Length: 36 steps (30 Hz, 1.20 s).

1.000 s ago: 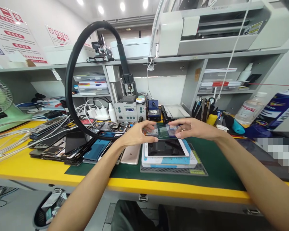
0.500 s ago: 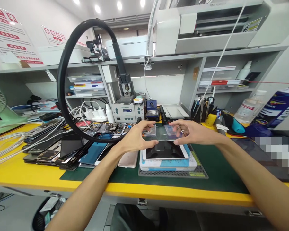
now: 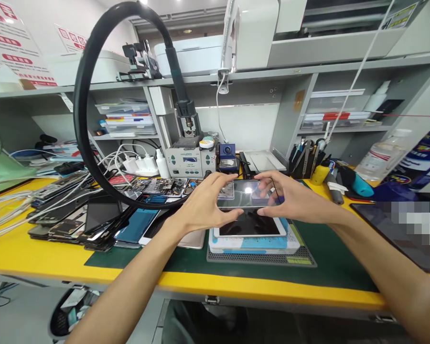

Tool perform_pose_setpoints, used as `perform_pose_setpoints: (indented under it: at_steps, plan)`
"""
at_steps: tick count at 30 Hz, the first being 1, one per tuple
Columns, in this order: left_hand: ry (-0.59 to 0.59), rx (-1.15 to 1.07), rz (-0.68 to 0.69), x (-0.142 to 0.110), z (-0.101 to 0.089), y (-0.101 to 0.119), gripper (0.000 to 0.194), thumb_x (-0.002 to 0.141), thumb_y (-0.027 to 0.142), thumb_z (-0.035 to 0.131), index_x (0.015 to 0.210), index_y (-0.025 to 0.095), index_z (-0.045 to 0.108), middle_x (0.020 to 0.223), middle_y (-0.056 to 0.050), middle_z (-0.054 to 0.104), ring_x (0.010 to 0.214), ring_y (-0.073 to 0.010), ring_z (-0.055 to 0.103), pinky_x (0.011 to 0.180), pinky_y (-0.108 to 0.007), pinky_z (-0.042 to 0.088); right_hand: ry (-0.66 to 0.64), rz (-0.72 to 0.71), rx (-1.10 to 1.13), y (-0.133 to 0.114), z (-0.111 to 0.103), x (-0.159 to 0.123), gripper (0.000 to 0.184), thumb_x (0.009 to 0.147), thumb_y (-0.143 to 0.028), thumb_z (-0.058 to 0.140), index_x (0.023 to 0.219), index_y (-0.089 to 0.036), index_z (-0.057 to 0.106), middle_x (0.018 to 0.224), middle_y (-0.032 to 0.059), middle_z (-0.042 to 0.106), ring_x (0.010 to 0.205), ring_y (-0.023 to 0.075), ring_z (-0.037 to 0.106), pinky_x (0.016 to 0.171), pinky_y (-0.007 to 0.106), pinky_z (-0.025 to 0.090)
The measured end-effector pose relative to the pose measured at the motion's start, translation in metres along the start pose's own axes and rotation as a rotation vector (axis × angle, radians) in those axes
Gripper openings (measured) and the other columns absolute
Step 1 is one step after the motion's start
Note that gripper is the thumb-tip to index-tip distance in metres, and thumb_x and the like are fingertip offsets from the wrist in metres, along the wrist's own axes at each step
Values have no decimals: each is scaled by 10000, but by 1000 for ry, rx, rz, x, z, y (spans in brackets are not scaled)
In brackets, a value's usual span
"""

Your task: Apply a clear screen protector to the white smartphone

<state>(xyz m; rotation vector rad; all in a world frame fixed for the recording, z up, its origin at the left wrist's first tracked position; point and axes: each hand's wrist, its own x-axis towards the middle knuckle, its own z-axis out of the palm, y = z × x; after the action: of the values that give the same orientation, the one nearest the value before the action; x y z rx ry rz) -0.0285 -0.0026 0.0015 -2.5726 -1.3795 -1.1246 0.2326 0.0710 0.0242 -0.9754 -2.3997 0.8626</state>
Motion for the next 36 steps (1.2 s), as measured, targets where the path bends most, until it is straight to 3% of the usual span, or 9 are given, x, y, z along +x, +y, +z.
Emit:
perform_pose_setpoints:
  at_steps: [5, 9, 12, 21, 27, 36]
  plan:
    - [26, 94, 35, -1, 0, -5, 709, 847, 410, 740, 1467, 198, 467, 1404, -149, 589, 1317, -309, 568, 1101, -466, 495, 38, -54, 57, 0, 2, -1, 791, 764, -437, 852, 1415, -254, 443, 1197, 100, 592, 977, 243, 649, 802, 385, 586]
    - [45, 139, 46, -1, -2, -7, 706, 851, 388, 728, 1471, 176, 464, 1396, -157, 597, 1304, -317, 578, 1094, -472, 502, -21, -31, 331, -5, -1, -4, 960, 784, -376, 857, 1562, -292, 302, 1269, 110, 581, 998, 249, 697, 803, 399, 607]
    - [44, 131, 33, 0, -4, -7, 701, 868, 402, 706, 1483, 176, 457, 1400, -164, 598, 1302, -329, 581, 1069, -483, 515, -68, -31, 528, -10, -7, -6, 990, 820, -331, 840, 1615, -311, 249, 1335, 133, 596, 1029, 255, 726, 846, 412, 611]
    - [79, 111, 43, -1, -3, -11, 708, 869, 438, 701, 1484, 194, 448, 1350, -157, 639, 1241, -332, 626, 1027, -476, 528, -205, -66, 809, -6, -19, -9, 1060, 824, -186, 834, 1654, -329, 190, 1483, 190, 559, 1071, 280, 740, 823, 389, 625]
    - [106, 103, 62, -2, -1, -11, 743, 866, 448, 709, 1510, 211, 423, 1374, -158, 639, 1264, -343, 623, 1033, -483, 527, -199, -68, 837, -5, -22, -10, 929, 836, -191, 812, 1615, -298, 319, 1396, 159, 641, 1028, 282, 754, 825, 401, 625]
    - [149, 107, 134, -2, 2, -9, 768, 855, 445, 727, 1515, 215, 408, 1401, -155, 630, 1299, -326, 613, 1084, -474, 507, -149, -36, 854, -5, -21, -10, 709, 822, -231, 829, 1469, -270, 541, 1139, 87, 740, 849, 196, 732, 777, 370, 626]
